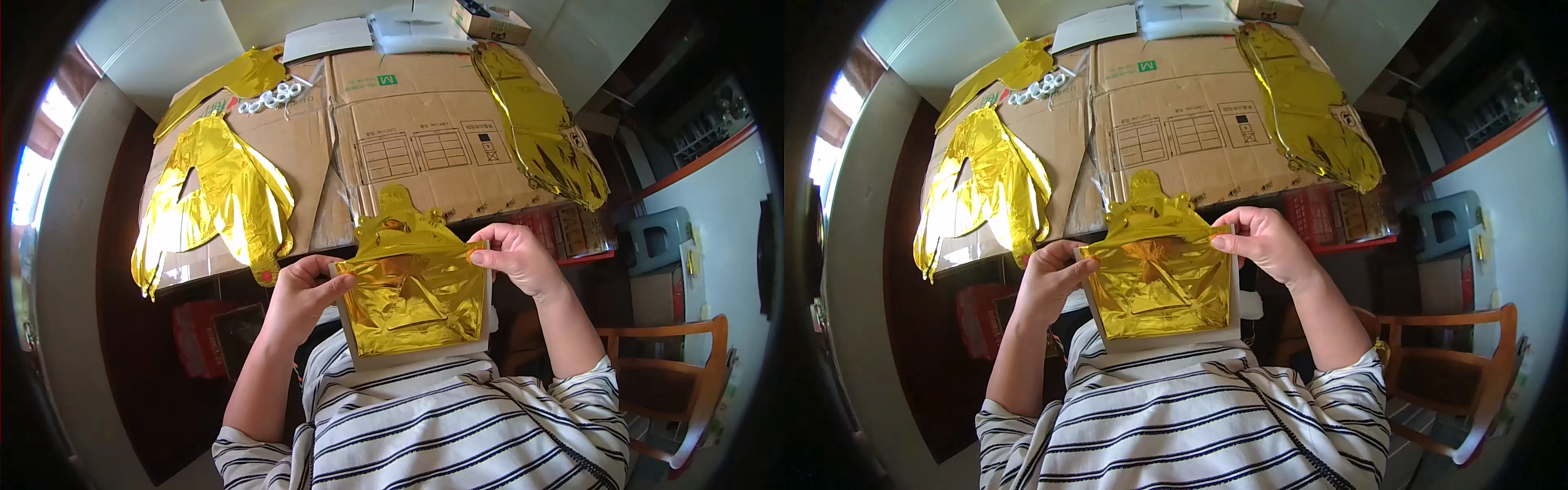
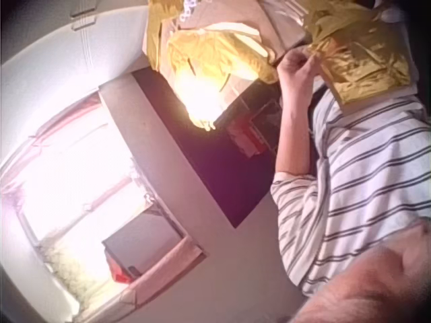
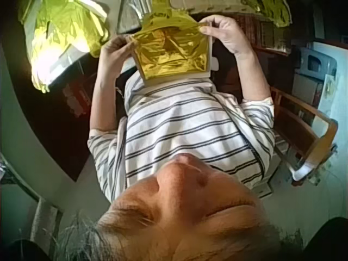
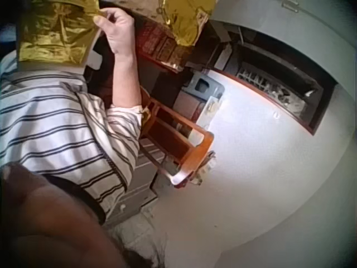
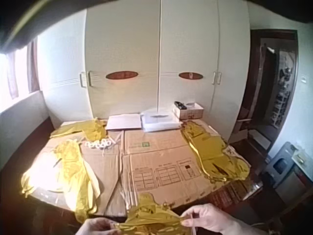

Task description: Folding gold foil letter balloons on a flat surface for packaging.

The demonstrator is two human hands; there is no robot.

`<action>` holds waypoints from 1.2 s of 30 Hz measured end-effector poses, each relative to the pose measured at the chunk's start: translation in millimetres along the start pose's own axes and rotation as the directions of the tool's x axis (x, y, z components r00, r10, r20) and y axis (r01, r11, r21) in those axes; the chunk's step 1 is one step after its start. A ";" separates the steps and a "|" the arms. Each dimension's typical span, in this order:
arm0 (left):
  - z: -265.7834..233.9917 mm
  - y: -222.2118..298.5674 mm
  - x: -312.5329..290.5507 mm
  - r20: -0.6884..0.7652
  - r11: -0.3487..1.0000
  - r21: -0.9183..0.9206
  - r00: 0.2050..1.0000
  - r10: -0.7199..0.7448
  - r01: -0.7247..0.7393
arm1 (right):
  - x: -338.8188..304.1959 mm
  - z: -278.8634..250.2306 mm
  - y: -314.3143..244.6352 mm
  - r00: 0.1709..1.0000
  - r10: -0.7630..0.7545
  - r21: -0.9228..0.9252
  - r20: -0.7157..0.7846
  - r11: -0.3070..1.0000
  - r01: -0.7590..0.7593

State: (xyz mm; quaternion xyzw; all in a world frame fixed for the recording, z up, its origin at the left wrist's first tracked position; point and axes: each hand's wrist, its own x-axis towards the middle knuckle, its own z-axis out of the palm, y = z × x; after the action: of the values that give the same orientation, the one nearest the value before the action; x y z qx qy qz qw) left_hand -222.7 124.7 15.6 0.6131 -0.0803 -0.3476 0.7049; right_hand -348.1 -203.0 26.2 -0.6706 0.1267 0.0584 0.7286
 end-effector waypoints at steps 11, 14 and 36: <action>6.0 6.0 -9.3 0.005 0.998 0.056 1.000 0.017 -0.017 | -14.2 4.2 0.8 0.999 -0.030 -0.033 -0.031 0.999 0.029; 3.1 5.4 -10.1 0.035 0.989 0.143 0.999 0.025 -0.030 | -13.2 3.2 8.6 0.997 -0.081 0.023 0.010 0.996 0.081; 9.3 -27.4 -8.0 0.003 0.963 0.092 0.967 0.254 -0.254 | -7.4 18.2 31.1 0.959 -0.265 -0.070 -0.100 0.963 0.259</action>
State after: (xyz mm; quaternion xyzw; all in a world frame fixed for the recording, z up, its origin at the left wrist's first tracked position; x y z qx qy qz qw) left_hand -244.4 121.7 -4.9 0.6311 -0.1711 -0.2477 0.7149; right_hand -361.2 -181.4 -0.6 -0.7040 0.0746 -0.0714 0.7027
